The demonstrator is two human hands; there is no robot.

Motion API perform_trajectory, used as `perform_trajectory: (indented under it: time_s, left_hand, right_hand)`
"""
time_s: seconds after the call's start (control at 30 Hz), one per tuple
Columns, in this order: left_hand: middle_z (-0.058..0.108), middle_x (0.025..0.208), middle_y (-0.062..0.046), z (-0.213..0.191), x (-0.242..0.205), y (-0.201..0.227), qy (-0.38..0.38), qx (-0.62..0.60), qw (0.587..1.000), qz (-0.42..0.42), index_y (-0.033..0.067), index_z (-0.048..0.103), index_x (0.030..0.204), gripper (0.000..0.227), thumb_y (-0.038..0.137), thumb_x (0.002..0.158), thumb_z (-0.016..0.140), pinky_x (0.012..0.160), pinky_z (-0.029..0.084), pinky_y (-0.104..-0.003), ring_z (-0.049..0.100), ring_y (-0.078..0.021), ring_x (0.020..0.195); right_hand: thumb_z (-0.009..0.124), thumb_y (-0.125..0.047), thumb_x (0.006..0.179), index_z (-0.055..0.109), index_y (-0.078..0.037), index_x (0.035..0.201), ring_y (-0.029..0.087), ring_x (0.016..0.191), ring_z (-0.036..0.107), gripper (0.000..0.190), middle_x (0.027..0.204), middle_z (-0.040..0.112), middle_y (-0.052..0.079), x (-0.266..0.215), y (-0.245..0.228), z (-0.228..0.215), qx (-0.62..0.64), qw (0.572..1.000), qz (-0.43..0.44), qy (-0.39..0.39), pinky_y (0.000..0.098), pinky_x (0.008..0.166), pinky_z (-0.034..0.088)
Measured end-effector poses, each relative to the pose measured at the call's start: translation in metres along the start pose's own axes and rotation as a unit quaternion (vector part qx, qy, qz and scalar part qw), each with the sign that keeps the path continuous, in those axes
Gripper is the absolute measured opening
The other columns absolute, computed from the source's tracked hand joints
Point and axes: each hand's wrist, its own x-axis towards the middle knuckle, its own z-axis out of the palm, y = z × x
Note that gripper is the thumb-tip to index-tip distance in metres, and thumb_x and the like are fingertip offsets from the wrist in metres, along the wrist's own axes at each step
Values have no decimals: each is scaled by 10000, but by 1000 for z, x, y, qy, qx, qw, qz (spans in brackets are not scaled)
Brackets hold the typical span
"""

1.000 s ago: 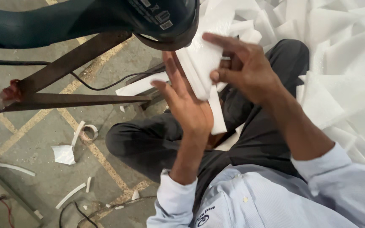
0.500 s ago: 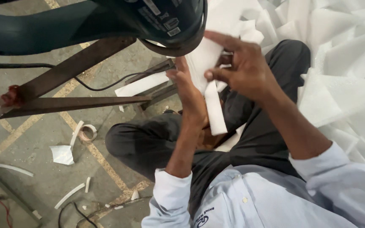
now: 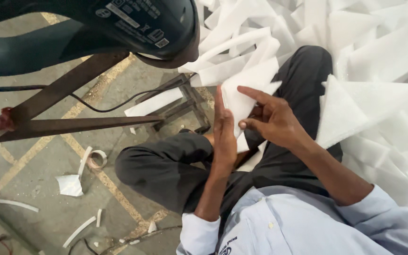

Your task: The person sits on the floor and repeatedly folds white foam strips by hand. They pick up individual strips, fold them in half, and place them into a growing pile. A heat gun is mounted on a stand nearby but is not used during the clip.

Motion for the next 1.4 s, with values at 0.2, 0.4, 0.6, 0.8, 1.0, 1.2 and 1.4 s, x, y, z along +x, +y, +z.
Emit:
perform_trajectory:
  time_s: [0.2, 0.4, 0.6, 0.8, 1.0, 1.2, 1.4]
  left_hand:
    - [372, 1645, -147, -29, -17, -2, -14, -148, 974, -171, 50, 344, 1596, 681, 64, 937, 516, 1139, 389, -343, 459, -244, 1430]
    - [543, 1499, -208, -68, -26, -18, -27, -273, 921, -278, -25, 453, 1549, 664, 65, 894, 504, 1108, 433, -355, 572, -301, 1304]
    - [610, 1360, -237, -73, 5, -14, -39, -288, 891, -349, -64, 538, 1391, 649, 429, 975, 466, 990, 503, -546, 633, -364, 1198]
    - [641, 1274, -249, -77, 28, 5, -25, -312, 917, -246, -53, 567, 1356, 1003, 809, 947, 258, 1014, 537, -561, 654, -368, 1149]
    - [632, 1349, -250, -77, 47, 43, -33, -275, 950, -142, -55, 547, 1405, 961, 773, 964, 337, 1113, 509, -511, 634, -358, 1249]
    - [701, 1201, -182, -64, 54, 72, 64, -143, 981, -114, -27, 581, 1315, 710, 573, 936, 587, 946, 613, -449, 716, -313, 1099]
    - [587, 810, -54, -65, 44, 39, 198, 109, 969, -98, -37, 727, 1003, 458, 420, 982, 706, 586, 370, -271, 465, -128, 706]
  right_hand:
    - [803, -14, 836, 561, -161, 1537, 163, 859, 756, 756, 1018, 752, 72, -28, 6, -22, -87, 992, 75, -61, 294, 759, 641]
    - [878, -189, 578, 616, -194, 1382, 368, 1214, 611, 845, 1404, 582, 151, -45, -15, -55, -398, 872, -284, 34, 427, 961, 550]
    - [699, 149, 666, 650, -164, 1340, 321, 1291, 625, 745, 1440, 593, 82, -38, -2, -60, -298, 931, -213, 10, 354, 931, 593]
    - [767, 59, 847, 618, -77, 1397, 161, 966, 723, 585, 1364, 642, 113, -26, 9, -50, -175, 971, -106, 126, 289, 765, 615]
    - [818, 10, 888, 582, -15, 1437, 165, 952, 708, 599, 1351, 652, 158, -15, -9, -43, -198, 954, -172, 143, 270, 747, 604]
    - [825, 25, 869, 591, -70, 1449, 210, 1129, 710, 633, 1423, 621, 149, -12, -22, -37, -234, 937, -214, 149, 281, 853, 638]
    - [847, 23, 756, 601, -119, 1413, 302, 1271, 657, 716, 1437, 603, 111, -21, -11, -29, -273, 918, -265, 115, 363, 959, 603]
